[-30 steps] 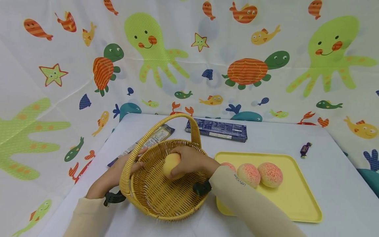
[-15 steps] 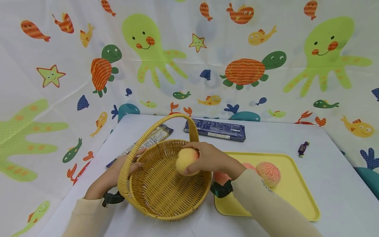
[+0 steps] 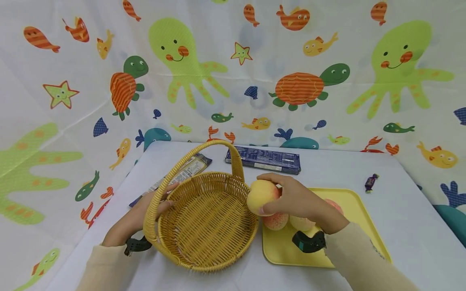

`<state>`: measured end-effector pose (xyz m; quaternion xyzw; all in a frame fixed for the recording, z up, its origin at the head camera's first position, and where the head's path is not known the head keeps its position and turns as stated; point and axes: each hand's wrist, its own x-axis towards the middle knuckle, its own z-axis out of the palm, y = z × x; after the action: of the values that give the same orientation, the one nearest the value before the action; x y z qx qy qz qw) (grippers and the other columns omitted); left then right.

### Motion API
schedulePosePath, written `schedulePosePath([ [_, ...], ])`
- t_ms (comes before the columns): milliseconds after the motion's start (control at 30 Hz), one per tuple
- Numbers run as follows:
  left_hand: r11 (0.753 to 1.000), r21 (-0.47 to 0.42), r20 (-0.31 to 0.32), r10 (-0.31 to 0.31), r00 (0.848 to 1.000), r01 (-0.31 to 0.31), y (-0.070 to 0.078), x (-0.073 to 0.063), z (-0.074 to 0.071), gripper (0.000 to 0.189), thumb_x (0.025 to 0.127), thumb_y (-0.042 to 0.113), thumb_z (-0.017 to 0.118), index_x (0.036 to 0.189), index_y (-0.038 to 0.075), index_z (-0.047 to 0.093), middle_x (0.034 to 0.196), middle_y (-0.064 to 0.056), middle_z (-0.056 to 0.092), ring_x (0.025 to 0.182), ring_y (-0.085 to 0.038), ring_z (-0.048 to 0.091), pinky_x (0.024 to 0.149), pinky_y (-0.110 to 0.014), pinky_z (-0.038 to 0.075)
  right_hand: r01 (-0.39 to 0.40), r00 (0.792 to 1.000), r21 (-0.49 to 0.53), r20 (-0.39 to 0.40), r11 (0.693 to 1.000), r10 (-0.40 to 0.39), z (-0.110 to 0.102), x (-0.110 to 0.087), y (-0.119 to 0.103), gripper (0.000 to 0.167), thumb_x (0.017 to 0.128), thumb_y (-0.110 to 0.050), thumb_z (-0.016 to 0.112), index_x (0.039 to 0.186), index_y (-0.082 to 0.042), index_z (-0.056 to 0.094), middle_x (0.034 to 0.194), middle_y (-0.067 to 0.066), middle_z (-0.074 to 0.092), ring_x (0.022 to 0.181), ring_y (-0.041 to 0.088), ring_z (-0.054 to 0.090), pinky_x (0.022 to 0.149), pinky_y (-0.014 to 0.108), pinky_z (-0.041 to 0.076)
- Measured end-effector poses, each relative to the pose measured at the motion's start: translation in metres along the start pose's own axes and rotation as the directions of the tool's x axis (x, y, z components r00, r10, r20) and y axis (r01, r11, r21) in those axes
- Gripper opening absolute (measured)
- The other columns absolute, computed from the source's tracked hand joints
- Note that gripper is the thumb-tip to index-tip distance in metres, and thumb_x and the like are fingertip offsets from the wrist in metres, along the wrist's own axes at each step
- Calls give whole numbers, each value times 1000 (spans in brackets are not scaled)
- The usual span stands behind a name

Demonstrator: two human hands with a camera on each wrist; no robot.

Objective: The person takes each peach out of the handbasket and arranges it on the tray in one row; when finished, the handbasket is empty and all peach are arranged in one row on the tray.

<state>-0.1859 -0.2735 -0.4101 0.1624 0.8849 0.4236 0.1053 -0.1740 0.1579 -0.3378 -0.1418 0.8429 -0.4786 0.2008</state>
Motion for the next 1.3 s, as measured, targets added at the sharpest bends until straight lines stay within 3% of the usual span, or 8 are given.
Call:
schedulePosePath([
  [300,999,-32,0,-7,1000,7,-2,0,0,63,103,22,58,162,9,38,130,-24,66,67,-15,66,63,-29,57,-58,992,1,-109,998,58,-33,-37,26,86,82,-30,86,157,-15,45,131,14,62,109,30,63,84,38,56],
  [533,999,-17,-9,-33,999,33,0,0,2,64,103,25,59,162,10,39,140,-29,61,78,-16,67,66,-28,57,-92,982,19,-166,996,94,-58,-63,49,85,86,-26,84,159,-12,41,132,17,62,109,29,65,83,37,57],
  [767,999,-34,-9,-30,1000,29,3,-1,1,64,103,22,58,162,8,38,137,-28,63,67,-14,66,61,-29,57,-77,974,-15,-213,997,72,-76,-82,68,79,91,-25,80,158,-8,40,139,18,58,114,29,64,83,35,57],
  [933,999,-48,-7,-10,1000,10,2,-1,1,64,103,22,57,162,7,37,137,-28,63,68,-13,66,60,-29,58,-125,966,-70,-236,990,105,-87,-92,81,79,92,-28,79,157,-7,39,139,18,58,114,29,64,82,32,56],
  [1100,999,-31,-11,17,1000,-17,-1,-2,2,62,104,22,57,162,7,38,139,-28,62,73,-13,68,63,-29,59,-171,957,-117,-258,978,137,-100,-99,94,78,92,-31,79,156,-6,40,140,19,56,116,32,62,84,36,54],
  [1300,1000,-30,-12,5,1000,-6,-1,-2,2,62,105,24,57,161,8,39,140,-29,61,72,-14,68,62,-30,59,-233,948,-147,-255,961,190,-113,-105,108,82,92,-36,78,154,-3,37,141,22,54,119,38,59,89,51,55],
])
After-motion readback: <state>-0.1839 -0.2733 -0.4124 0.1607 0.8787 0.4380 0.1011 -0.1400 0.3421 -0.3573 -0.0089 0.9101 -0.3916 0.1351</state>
